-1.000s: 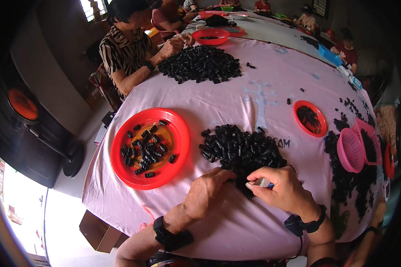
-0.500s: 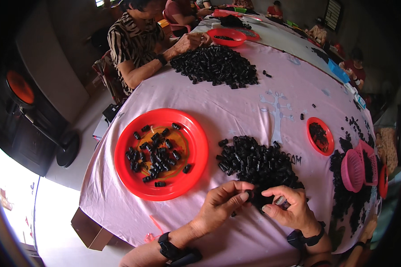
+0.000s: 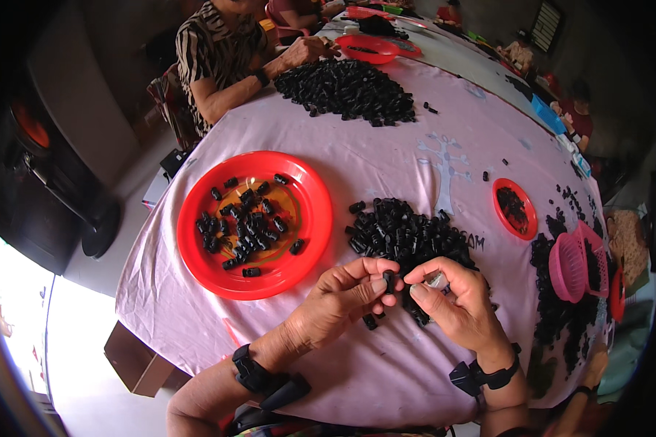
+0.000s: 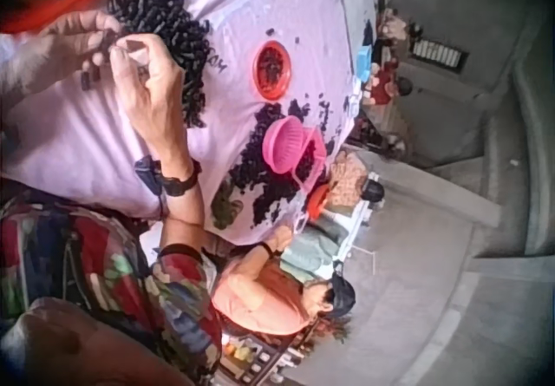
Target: The recorder and others are seated around a table assembling small black plastic components by hand.
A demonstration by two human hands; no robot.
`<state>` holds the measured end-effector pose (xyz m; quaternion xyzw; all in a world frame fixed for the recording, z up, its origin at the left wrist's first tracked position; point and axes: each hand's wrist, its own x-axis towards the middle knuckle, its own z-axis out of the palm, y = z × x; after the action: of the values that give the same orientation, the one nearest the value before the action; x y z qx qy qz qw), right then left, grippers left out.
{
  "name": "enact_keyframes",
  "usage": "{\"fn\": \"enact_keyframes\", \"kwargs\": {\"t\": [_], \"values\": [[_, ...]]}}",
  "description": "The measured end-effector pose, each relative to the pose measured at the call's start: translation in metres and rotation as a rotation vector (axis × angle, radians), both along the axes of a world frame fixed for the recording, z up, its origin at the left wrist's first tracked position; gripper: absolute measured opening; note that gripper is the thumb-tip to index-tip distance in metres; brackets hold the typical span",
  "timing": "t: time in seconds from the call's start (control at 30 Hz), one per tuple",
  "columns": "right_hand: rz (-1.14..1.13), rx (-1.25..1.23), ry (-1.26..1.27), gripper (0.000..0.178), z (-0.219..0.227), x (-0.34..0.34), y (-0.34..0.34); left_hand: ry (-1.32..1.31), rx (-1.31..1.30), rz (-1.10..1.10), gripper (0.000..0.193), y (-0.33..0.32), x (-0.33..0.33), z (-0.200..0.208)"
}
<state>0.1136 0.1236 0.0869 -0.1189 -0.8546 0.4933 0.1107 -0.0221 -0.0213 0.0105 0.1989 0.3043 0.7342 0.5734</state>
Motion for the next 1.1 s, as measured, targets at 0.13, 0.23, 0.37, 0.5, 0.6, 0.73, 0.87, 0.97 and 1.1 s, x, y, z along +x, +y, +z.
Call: {"fn": "enact_keyframes", "kwargs": {"t": [0.13, 0.23, 0.37, 0.5, 0.6, 0.73, 0.87, 0.97, 1.1], "values": [[0.046, 0.051, 0.037, 0.020, -0.009, -0.001, 0.000, -0.046, -0.019, -0.046, 0.028, 0.000, -0.001, -0.005], [0.075, 0.109, 0.073, 0.019, -0.011, -0.003, -0.003, -0.077, -0.036, -0.070, 0.029, -0.001, -0.002, -0.009], [0.075, 0.124, 0.109, 0.024, -0.017, -0.002, 0.002, -0.064, -0.050, -0.057, 0.029, 0.001, -0.002, -0.006], [0.066, 0.123, 0.125, 0.027, -0.020, -0.002, 0.003, -0.073, -0.077, -0.072, 0.029, 0.000, -0.002, -0.010], [0.044, 0.165, 0.114, 0.032, -0.024, -0.002, 0.004, -0.040, -0.103, -0.079, 0.029, -0.001, 0.000, -0.009], [0.137, 0.124, 0.156, 0.039, -0.023, -0.007, 0.003, -0.056, -0.090, -0.128, 0.030, 0.000, 0.003, -0.011], [0.169, 0.131, 0.157, 0.040, -0.026, -0.007, 0.002, -0.104, -0.107, -0.104, 0.028, 0.001, 0.007, -0.014], [0.155, 0.182, 0.147, 0.039, -0.027, -0.006, 0.001, -0.021, -0.107, -0.101, 0.028, 0.000, 0.007, -0.011], [0.104, 0.254, 0.231, 0.037, -0.038, -0.007, -0.001, 0.034, -0.122, -0.114, 0.028, -0.001, 0.007, -0.009]]}}
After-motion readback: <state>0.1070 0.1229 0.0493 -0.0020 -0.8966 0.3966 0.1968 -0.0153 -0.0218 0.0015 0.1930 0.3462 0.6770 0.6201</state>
